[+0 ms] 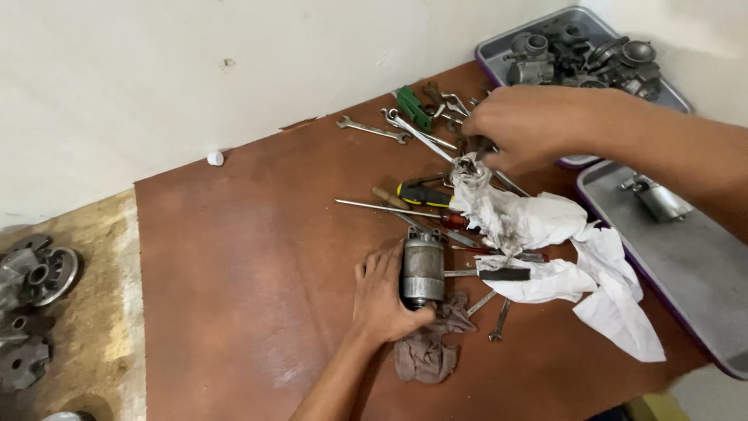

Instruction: The person cleans a cylindrical mechanical part, likely a starter motor, using a rag and a small metal tool. They wipe the exterior and interior surfaces of the part while holding it on a workbench. Other mechanical parts and tools are visible on the table.

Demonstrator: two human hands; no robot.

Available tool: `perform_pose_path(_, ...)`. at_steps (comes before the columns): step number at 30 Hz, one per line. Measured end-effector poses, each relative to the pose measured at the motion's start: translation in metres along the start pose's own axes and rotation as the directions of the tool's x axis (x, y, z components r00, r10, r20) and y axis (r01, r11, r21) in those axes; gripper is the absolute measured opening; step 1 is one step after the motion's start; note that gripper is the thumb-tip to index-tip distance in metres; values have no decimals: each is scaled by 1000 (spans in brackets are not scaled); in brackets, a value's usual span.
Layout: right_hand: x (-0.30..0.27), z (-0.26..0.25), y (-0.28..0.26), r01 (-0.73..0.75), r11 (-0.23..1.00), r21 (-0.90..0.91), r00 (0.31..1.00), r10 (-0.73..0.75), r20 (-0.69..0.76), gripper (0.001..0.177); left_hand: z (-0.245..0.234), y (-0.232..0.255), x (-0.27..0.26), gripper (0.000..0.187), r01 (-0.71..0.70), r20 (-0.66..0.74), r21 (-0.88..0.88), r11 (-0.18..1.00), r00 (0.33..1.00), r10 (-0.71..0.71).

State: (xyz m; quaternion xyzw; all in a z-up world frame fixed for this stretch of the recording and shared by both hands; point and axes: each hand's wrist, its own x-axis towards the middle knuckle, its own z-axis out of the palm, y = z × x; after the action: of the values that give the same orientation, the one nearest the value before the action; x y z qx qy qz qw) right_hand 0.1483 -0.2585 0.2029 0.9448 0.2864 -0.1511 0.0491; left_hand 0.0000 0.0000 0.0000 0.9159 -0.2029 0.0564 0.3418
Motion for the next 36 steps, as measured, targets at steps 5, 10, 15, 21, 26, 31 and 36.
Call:
perform_pose_path(5, 6, -3, -8, 54, 998, 15, 998, -54, 28, 24, -7, 4, 2, 111, 5, 23, -7, 1000, 1000, -5)
perform_pose_path(10, 5, -14, -20, 105, 994, 41, 994, -106, 33, 18, -3, 3, 1, 111, 16, 37, -9, 1000, 999, -16)
perform_pose_path(15, -9, -22, -34, 115, 969, 220, 993, -113, -21, 18, -1, 2, 2, 113, 13, 22, -10, 1000, 1000, -13)
perform_pose_path(21, -13, 105, -50, 434, 785, 443, 886, -281, -369, 30, -5, 3, 1, 111, 41, 73, -4, 999, 997, -40)
perform_pose_path(26, -14, 163, -82, 548, 718, 430, 759, -209, -617, 19, 0, -3, 1, 113, 37, 81, -7, 999, 996, -36)
perform_pose_path(31, -24, 175, -95, 535, 761, 368, 720, -182, -670, 14, 0, -1, 1, 114, 27, 75, -16, 1000, 997, -25)
perform_pose_path(36, -15, 211, -89, 530, 720, 449, 744, -139, -654, 18, 5, -6, -1, 113, 21, 55, -28, 999, 998, -19)
